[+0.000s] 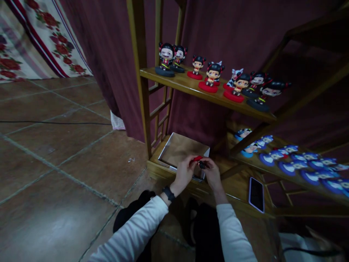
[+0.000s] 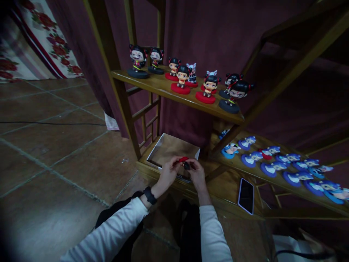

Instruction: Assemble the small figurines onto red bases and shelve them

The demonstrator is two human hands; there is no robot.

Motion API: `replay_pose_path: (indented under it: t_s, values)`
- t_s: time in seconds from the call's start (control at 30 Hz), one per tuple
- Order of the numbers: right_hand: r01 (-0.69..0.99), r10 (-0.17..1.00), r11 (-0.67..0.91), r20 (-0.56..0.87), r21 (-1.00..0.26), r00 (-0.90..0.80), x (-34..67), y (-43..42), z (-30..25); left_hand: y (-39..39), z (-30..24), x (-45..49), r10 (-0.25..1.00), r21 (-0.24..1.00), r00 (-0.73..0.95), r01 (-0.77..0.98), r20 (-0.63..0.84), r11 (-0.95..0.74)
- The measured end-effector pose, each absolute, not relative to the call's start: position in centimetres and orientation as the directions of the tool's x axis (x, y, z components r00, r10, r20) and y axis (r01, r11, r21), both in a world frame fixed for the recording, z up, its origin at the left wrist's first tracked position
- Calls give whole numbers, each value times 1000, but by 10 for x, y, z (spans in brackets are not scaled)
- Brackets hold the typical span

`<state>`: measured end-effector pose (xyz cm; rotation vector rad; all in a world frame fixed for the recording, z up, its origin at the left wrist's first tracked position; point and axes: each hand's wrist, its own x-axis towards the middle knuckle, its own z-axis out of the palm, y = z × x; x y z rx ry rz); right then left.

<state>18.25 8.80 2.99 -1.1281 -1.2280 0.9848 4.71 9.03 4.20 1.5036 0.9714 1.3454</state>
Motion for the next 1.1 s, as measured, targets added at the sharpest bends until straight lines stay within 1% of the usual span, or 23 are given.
replay_pose_path:
  t_s: [0.07,0.13,0.23,0.33,0.47,0.53,0.6,0.67,0.7,0.8,0.9,1.0,1.1]
  values:
    - [38,966,221,224,-975,130,186,87,28,87,47,46,928,932,139,64,346,-357]
    - [53,951,254,260,-966,166,187,86,25,85,50,46,919,922,148,81,366,-380]
    - [83,934,278,289,-957,211,188,85,22,85,51,47,931,941,147,4,334,-339]
    - [76,945,225,237,-971,227,185,85,20,91,47,51,969,969,117,-149,215,-197]
    - [19,975,101,103,-995,196,176,86,20,101,35,53,998,936,57,-352,23,-2]
    - [-9,983,77,74,-997,167,171,87,19,104,29,51,996,910,62,-407,-60,80]
    - [-52,987,65,56,-997,148,166,87,17,105,23,49,991,901,85,-413,-107,133]
    - [-110,989,43,27,-993,147,161,88,15,105,21,45,991,923,90,-363,-100,126]
    - [-147,989,29,7,-989,150,160,87,14,103,22,43,994,946,75,-312,-74,93]
    - [-276,988,-40,-79,-960,129,160,84,14,94,33,36,996,993,19,-74,93,-91]
    - [-373,987,-129,-157,-919,45,165,76,16,77,52,30,964,957,64,121,259,-265]
    - [-413,986,-159,-163,-896,-27,173,67,19,58,67,28,926,902,166,220,340,-371]
    - [-409,990,-143,-137,-901,-43,178,59,24,42,73,30,915,890,201,235,349,-391]
